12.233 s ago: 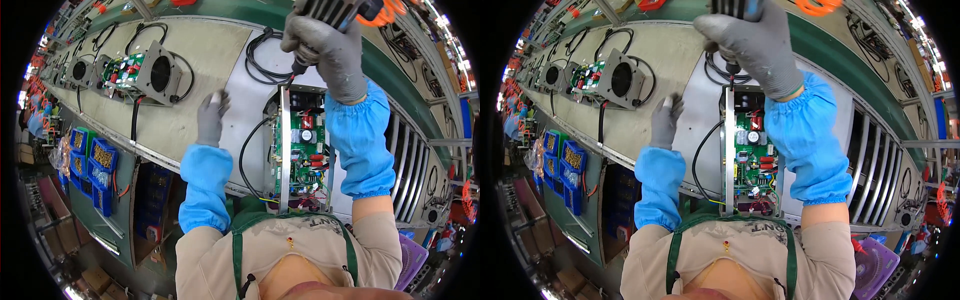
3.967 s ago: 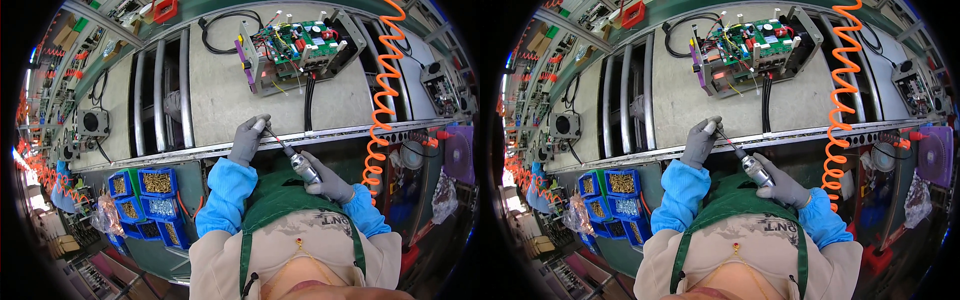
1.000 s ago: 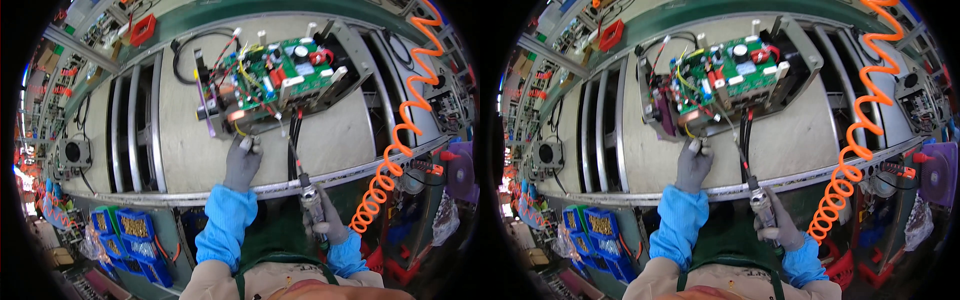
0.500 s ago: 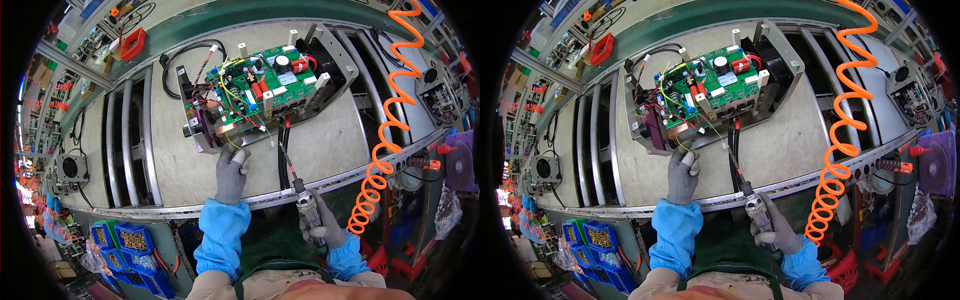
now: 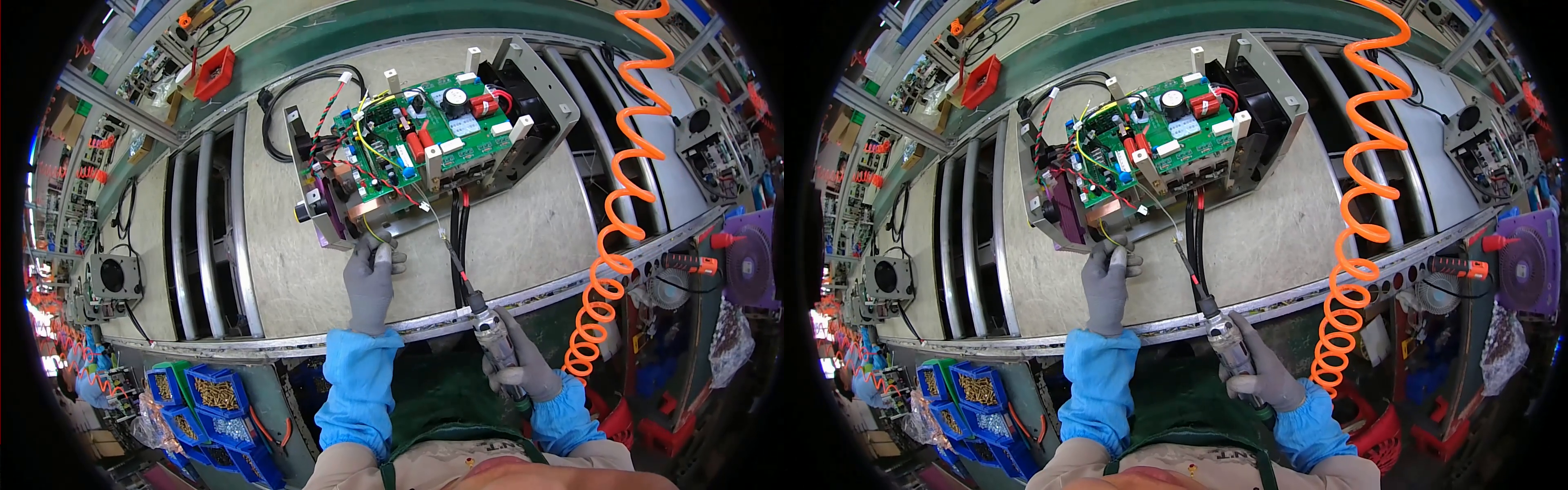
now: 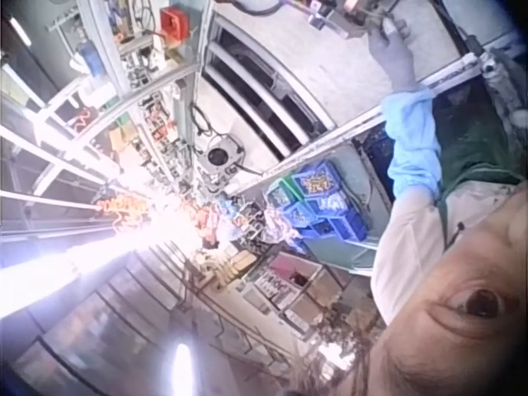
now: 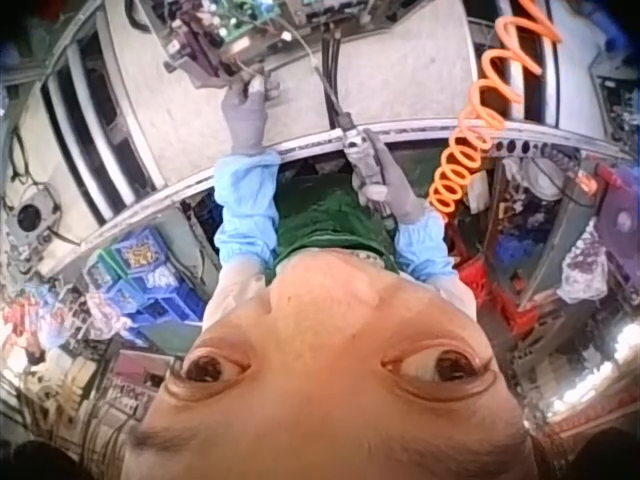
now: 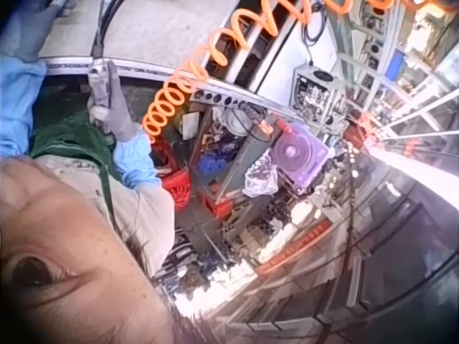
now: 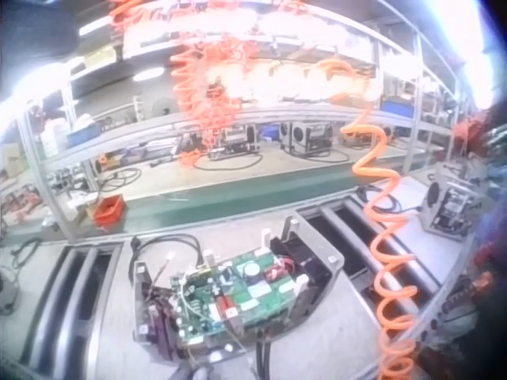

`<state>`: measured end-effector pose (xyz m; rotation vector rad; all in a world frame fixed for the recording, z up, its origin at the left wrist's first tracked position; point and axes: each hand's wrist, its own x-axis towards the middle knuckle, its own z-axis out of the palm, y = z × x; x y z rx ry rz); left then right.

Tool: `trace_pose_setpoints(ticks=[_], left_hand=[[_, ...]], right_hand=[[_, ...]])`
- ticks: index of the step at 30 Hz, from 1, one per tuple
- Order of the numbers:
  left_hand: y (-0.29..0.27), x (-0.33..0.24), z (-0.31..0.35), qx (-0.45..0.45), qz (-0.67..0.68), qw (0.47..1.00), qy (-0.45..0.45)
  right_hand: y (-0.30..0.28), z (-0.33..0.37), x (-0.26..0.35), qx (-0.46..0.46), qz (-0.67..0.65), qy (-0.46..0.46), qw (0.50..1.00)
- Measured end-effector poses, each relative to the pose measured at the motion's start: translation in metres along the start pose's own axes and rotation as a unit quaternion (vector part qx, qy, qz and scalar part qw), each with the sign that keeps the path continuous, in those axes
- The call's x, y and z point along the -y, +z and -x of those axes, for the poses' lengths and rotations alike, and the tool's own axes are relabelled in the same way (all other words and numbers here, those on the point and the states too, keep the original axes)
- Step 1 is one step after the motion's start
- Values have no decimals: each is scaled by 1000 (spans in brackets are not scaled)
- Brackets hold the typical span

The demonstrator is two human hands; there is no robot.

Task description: Using an electric screwdriver and hands to assemble components into an electronic unit on an assembly line.

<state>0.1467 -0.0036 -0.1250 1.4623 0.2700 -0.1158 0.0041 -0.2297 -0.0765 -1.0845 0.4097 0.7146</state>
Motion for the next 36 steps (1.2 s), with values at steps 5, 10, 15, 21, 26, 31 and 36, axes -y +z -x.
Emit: trace_pose_setpoints(ticks=[5, 10, 15, 21, 26, 31, 36], left_hand=[[3, 4, -1, -40, -48, 997, 41], [2, 4, -2, -42, -61, 997, 35], [2, 7, -2, -56, -118, 990, 56], [4, 8, -3, -79, -201, 968, 130], [4, 7, -4, -101, -254, 943, 187], [0, 12, -6, -99, -260, 941, 191], [6, 8, -4, -105, -216, 954, 180]], right_hand=[[1, -1, -5, 6, -16, -13, 1000], [1, -2, -8, 9, -14, -10, 1000], [-1, -6, -17, 37, -19, -31, 999], [3, -10, -15, 31, -12, -9, 999], [5, -11, -16, 48, -21, -26, 998], [7, -10, -14, 61, -29, -23, 997], [9, -11, -16, 50, 9, -24, 998]])
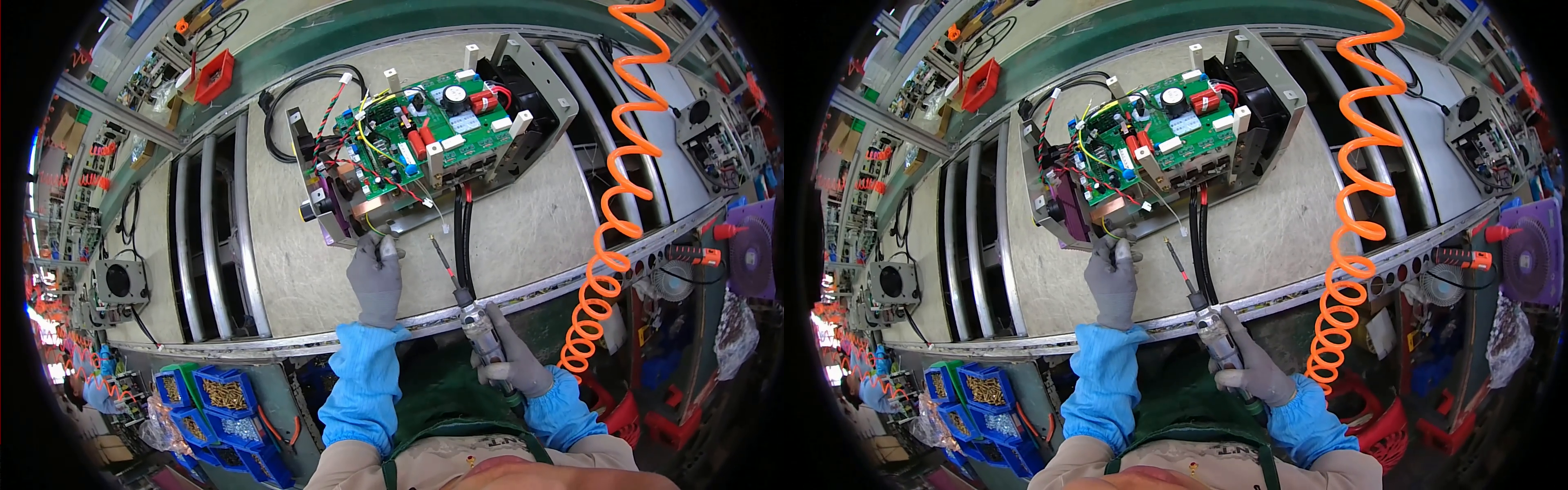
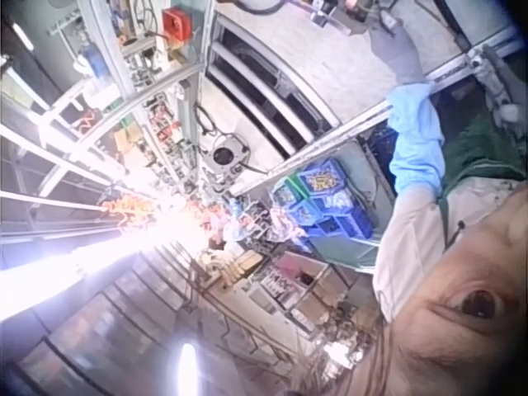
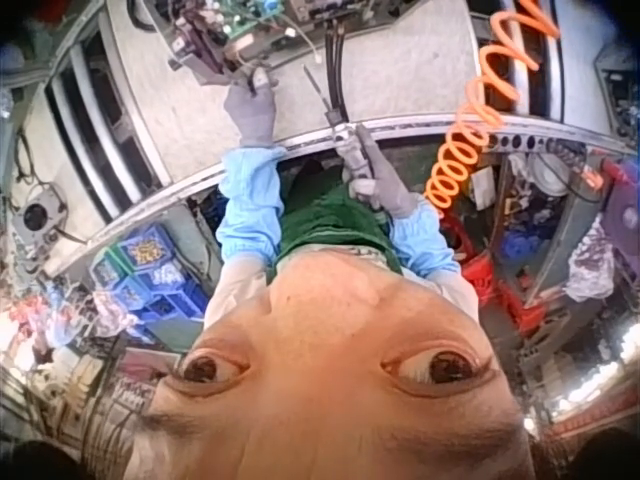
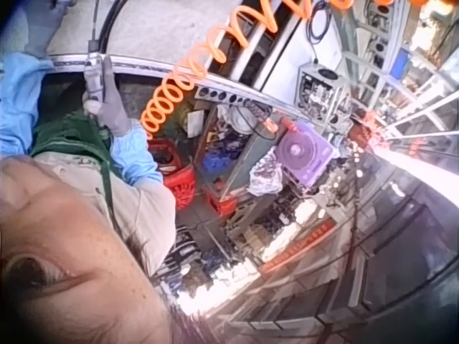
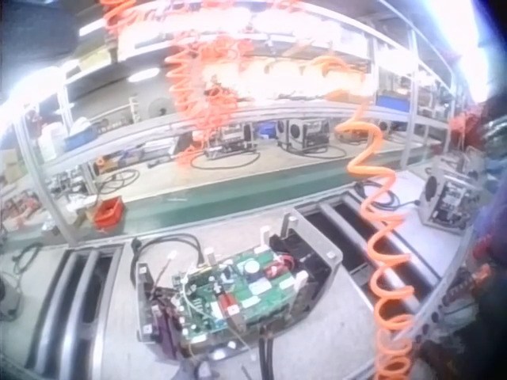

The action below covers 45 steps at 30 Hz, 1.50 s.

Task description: Using an electric screwdriver and hands to assemble components into an electronic unit on an assembly line.

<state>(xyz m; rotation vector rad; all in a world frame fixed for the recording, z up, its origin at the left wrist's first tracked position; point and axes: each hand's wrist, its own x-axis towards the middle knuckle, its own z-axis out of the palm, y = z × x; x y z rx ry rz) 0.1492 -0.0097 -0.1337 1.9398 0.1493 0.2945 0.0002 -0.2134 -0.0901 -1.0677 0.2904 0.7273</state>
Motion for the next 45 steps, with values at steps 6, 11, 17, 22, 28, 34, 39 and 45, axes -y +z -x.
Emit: trace_pose_setpoints(ticks=[6, 11, 17, 22, 28, 34, 39, 45], left_hand=[[0, -4, 2, 15, 51, 997, -52], [-1, -1, 5, 8, 65, 994, -83], [2, -5, 0, 25, 69, 992, -100], [2, 3, -1, 22, 55, 995, -79], [4, 6, 5, -25, 11, 1000, -11], [0, -2, 10, -17, 22, 999, -35], [0, 1, 8, -14, 19, 999, -26], [1, 5, 9, 0, 53, 998, -42]], right_hand=[[1, 1, -3, -3, 14, 8, 1000], [-1, 0, -11, 11, 36, -8, 999], [1, -1, -15, -5, 73, -21, 997], [5, -5, -15, 6, 94, -48, 994], [6, -9, -11, 24, 162, -64, 984], [12, -9, -6, 20, 168, -33, 985], [15, -9, -4, 16, 161, -32, 986], [12, -12, -12, 2, 135, -35, 990]])
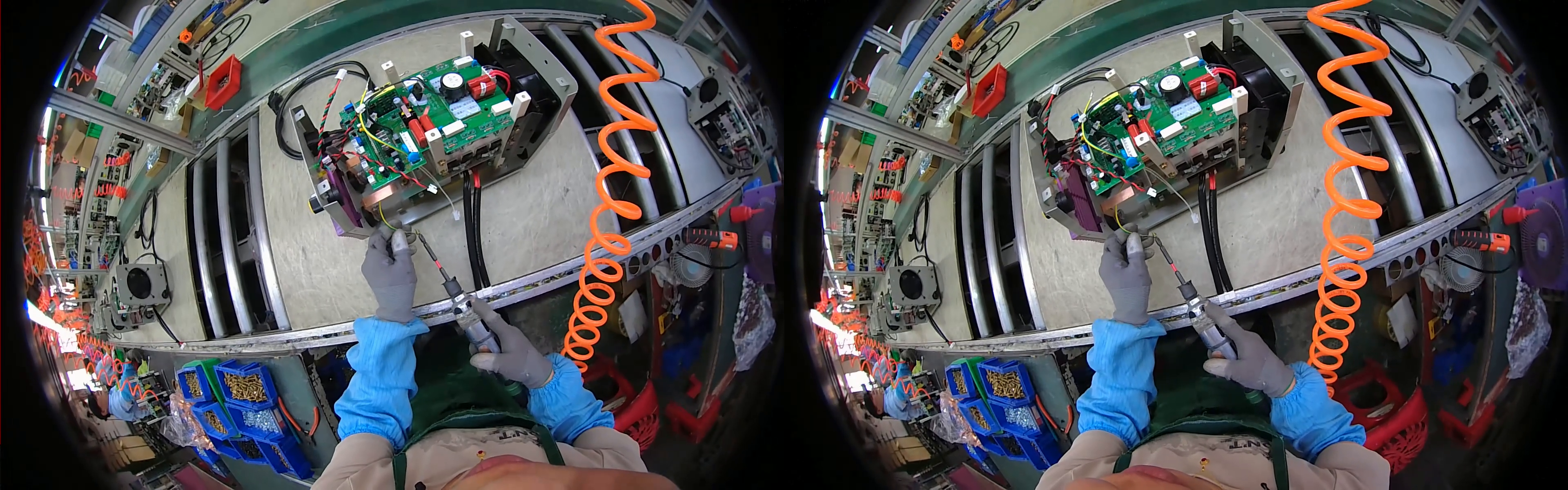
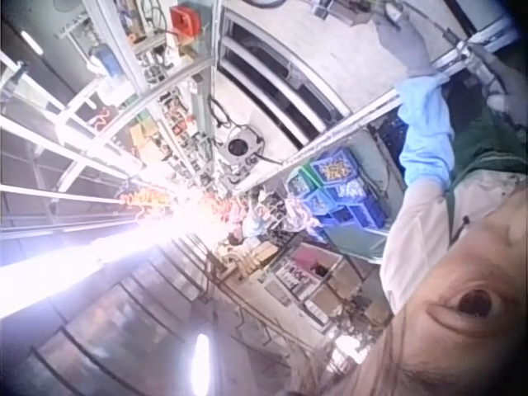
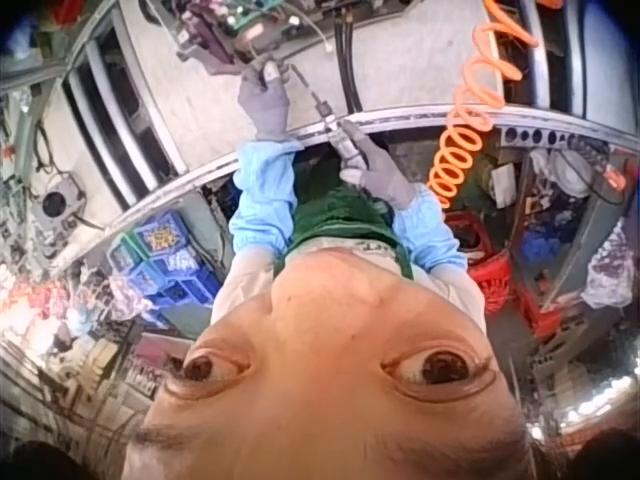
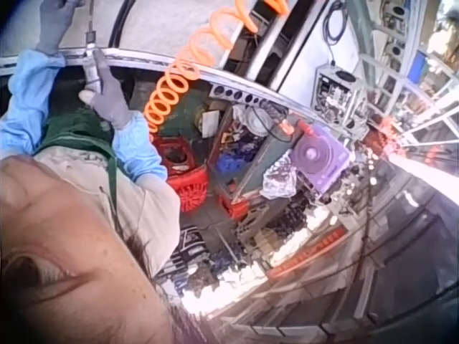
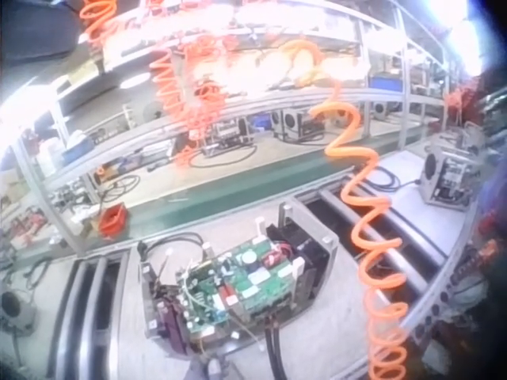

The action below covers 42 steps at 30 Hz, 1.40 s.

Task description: Using an electric screwdriver and hands to assemble components into an electronic unit on an assembly line.

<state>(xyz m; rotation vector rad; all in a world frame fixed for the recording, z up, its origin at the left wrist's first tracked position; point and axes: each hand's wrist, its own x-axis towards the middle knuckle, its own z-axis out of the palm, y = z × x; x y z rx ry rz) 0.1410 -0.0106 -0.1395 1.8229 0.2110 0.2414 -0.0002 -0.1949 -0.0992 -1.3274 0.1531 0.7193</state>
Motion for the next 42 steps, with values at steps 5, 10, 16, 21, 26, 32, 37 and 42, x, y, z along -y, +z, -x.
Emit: trace_pose_setpoints(ticks=[5, 10, 16, 21, 26, 32, 37, 42], left_hand=[[-1, 0, -5, -13, 51, 999, -10], [-3, 5, -5, -28, 4, 1000, -1], [0, 0, -2, -17, 31, 999, -21], [-2, -4, 0, -14, 21, 1000, -1], [3, -6, -1, -6, -10, 999, 32], [6, -3, -2, 4, -161, 984, 78], [3, 12, -1, 7, -140, 988, 68], [4, 9, -5, 9, -168, 982, 85]], right_hand=[[0, 2, 1, -8, 33, -29, 999], [3, 0, 7, 14, 63, -42, 997], [1, -2, 5, 20, 65, -28, 997], [6, -6, 9, 22, 37, -28, 999], [12, -15, 13, 5, 23, -33, 999], [14, -35, 9, -14, 20, -49, 998], [16, -42, 14, -37, 19, -47, 998], [15, -48, 8, -32, 12, -70, 997]])
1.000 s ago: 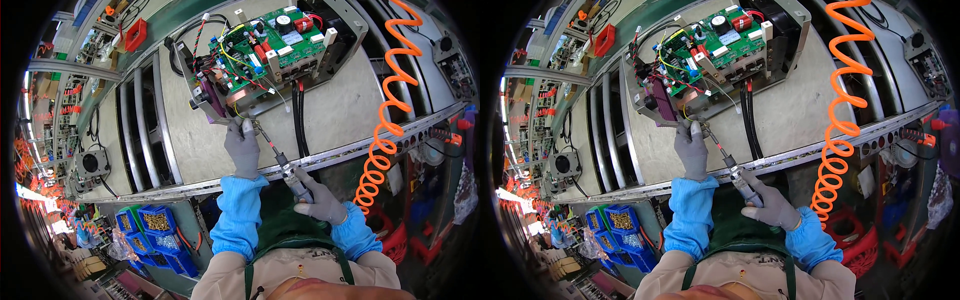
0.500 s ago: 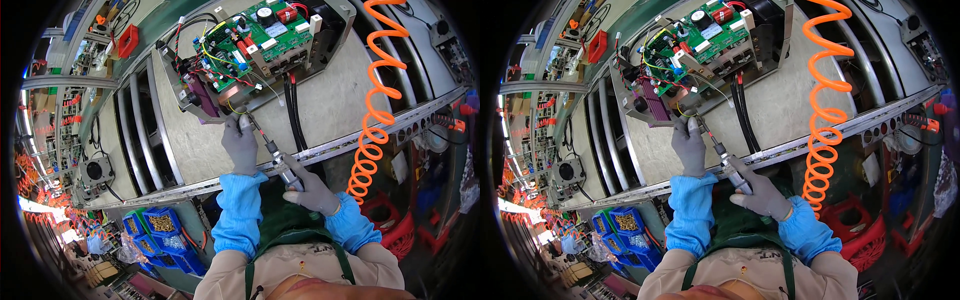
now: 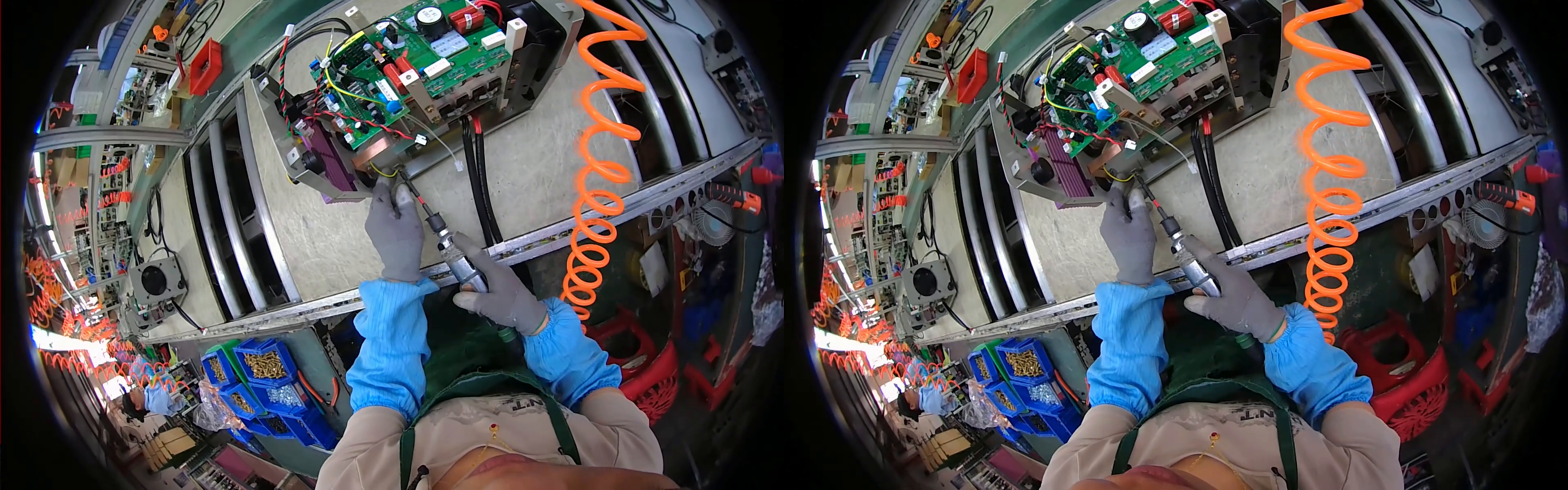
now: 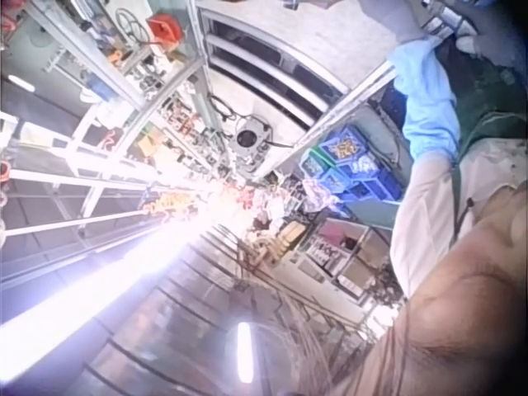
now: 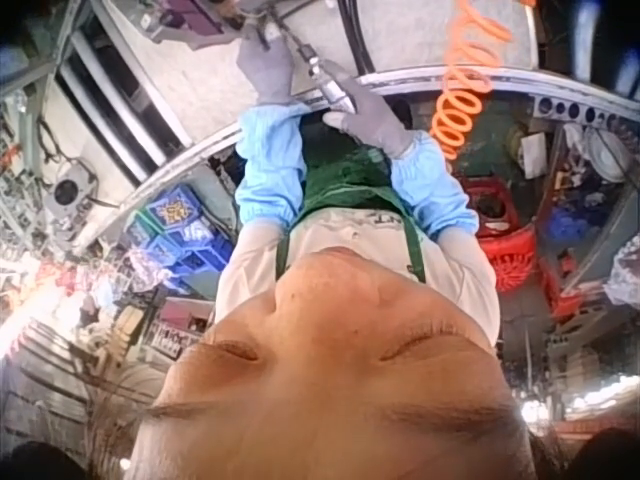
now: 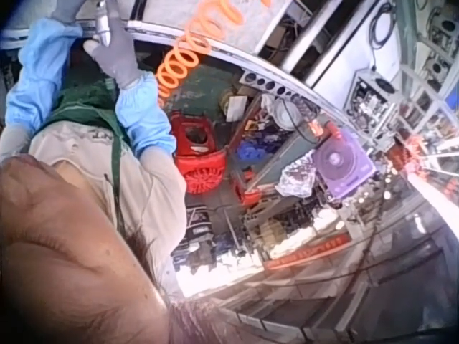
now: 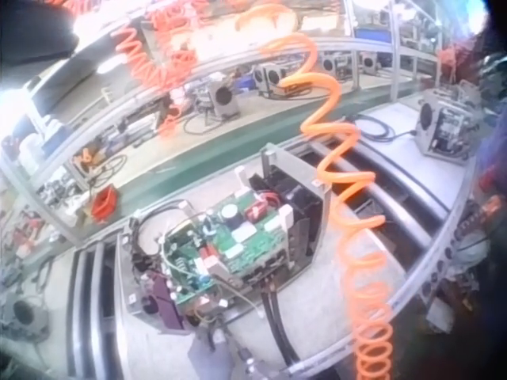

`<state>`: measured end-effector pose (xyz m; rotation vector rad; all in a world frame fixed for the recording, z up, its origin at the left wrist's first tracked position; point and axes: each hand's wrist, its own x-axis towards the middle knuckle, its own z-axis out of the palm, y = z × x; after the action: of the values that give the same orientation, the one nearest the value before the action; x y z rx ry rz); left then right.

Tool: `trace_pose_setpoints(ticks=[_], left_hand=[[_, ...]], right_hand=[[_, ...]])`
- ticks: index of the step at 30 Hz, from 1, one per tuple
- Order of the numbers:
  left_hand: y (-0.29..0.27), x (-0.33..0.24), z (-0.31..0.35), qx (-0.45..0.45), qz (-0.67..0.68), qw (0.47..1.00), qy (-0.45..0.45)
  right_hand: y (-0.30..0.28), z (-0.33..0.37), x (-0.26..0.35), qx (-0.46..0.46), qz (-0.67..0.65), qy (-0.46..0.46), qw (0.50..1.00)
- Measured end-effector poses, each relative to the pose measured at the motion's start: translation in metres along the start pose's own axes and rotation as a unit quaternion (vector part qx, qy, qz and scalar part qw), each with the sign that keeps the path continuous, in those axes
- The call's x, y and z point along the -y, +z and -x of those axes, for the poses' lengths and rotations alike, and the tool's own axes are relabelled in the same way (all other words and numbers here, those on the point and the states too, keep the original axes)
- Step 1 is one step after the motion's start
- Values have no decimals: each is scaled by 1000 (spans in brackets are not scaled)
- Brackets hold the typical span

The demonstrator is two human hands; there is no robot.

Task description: Using an electric screwdriver and hands to assemble components into an electronic unit on an assembly line.

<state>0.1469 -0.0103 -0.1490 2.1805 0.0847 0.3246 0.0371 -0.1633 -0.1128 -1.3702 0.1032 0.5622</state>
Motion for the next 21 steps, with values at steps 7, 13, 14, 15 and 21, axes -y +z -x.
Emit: trace_pose_setpoints(ticks=[7, 13, 14, 15, 21], left_hand=[[0, -5, 4, 15, -39, 999, -3], [0, -12, 10, -27, 32, 999, 21], [-1, -6, 10, -26, 32, 999, 21], [-2, 4, 10, 15, 4, 999, 51], [1, 8, 2, 65, -42, 990, 116]], right_hand=[[1, -2, -7, -16, 0, -31, 999], [-2, -1, -6, 3, -19, 9, 1000], [-2, -1, -9, 2, -20, 9, 1000], [-2, -2, -13, -8, -7, -18, 1000], [-5, -4, -10, 1, -3, -2, 1000]])
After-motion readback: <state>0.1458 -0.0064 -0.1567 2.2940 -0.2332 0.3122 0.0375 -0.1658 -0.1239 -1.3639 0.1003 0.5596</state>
